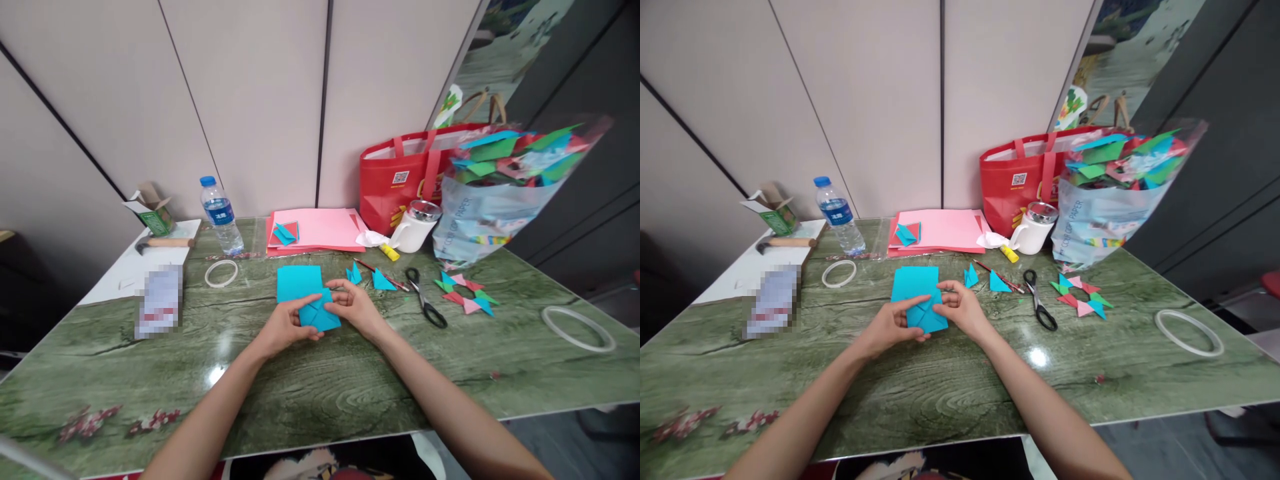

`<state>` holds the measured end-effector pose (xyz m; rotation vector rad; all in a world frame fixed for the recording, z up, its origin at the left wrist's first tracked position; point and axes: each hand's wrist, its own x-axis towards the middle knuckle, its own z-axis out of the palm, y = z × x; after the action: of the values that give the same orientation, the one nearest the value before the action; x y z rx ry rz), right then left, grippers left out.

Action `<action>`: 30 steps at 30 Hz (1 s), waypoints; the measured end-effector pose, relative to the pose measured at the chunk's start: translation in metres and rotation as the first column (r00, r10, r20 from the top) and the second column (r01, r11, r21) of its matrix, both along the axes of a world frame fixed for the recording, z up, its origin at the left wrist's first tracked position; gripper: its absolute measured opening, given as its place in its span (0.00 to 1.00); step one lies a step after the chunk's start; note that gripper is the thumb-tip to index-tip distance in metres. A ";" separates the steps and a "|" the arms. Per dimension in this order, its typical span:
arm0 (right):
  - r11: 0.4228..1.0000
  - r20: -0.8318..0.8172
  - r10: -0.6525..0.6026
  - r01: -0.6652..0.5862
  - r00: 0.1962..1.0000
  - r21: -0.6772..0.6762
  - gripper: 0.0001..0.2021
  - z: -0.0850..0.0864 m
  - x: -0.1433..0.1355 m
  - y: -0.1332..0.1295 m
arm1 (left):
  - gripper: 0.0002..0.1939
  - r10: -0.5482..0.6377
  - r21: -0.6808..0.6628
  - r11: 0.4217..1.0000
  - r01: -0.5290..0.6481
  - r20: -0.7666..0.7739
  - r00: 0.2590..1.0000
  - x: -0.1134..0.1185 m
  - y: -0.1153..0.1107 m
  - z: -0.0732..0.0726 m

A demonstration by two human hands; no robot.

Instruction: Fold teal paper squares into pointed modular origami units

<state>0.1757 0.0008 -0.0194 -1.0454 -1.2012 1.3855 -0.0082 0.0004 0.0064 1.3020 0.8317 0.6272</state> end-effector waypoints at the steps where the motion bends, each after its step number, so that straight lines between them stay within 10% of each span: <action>1: 1.000 -0.004 -0.003 0.003 1.000 0.015 0.22 0.000 0.000 0.000 | 0.38 0.002 -0.001 1.000 -0.002 -0.003 1.000 0.000 0.000 0.000; 13: 0.985 0.030 -0.110 0.105 0.993 0.138 0.13 0.000 0.004 0.005 | 0.31 0.044 0.019 0.999 -0.043 -0.030 0.999 0.002 0.000 0.005; 30: 0.982 -0.009 -0.168 0.168 0.986 0.083 0.19 0.001 -0.002 0.002 | 0.59 0.137 -0.034 0.990 -0.136 0.046 0.989 0.009 -0.010 0.003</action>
<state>0.1741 0.0026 -0.0184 -1.0609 -1.1326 1.1956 0.0009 -0.0094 0.0094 1.2046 0.8925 0.7488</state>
